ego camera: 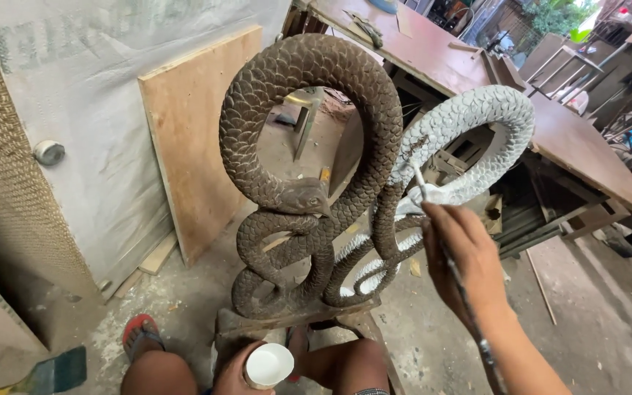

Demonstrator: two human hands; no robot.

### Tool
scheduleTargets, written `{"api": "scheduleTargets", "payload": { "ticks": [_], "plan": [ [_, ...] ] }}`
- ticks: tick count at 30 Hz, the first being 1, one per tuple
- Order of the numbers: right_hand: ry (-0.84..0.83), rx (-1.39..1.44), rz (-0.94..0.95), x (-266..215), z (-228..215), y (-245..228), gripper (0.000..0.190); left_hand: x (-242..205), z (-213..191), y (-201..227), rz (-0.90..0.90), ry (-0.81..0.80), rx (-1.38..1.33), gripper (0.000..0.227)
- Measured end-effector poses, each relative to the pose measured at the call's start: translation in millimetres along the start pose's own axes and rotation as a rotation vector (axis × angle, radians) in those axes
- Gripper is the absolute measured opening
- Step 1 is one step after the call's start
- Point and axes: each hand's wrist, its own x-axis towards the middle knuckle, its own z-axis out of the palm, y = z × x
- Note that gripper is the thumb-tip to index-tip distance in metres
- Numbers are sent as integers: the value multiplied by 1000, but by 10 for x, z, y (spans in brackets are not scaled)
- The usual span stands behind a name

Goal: Painting a snake-shaped wooden chair frame with white paint using a small brush

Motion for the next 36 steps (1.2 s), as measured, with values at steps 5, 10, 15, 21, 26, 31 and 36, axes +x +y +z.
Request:
{"api": "scheduleTargets", "payload": {
  "ticks": [5,10,15,21,26,31,36],
  "plan": [
    [-11,20,-15,99,-132,-227,24,-19,-12,37,-73,-22,-46,108],
    [-4,25,-32,131,-72,-165,24,-136,-19,230,-100,18,-1,100],
    [-73,83,116,23,-47,-82,22,-27,-8,-3,2,31,-4,106],
    [62,86,45,-159,107,98,21,-2,5,-71,46,40,56,105],
    [-13,127,96,-170,31,-7,22,86,33,-218,139,54,-11,115],
    [123,276,63,-220,-45,-40,22,65,52,-269,118,10,-64,113],
    [-105,611,295,-682,280,-496,22,-181,6,224,-128,51,54,105]
  ]
}}
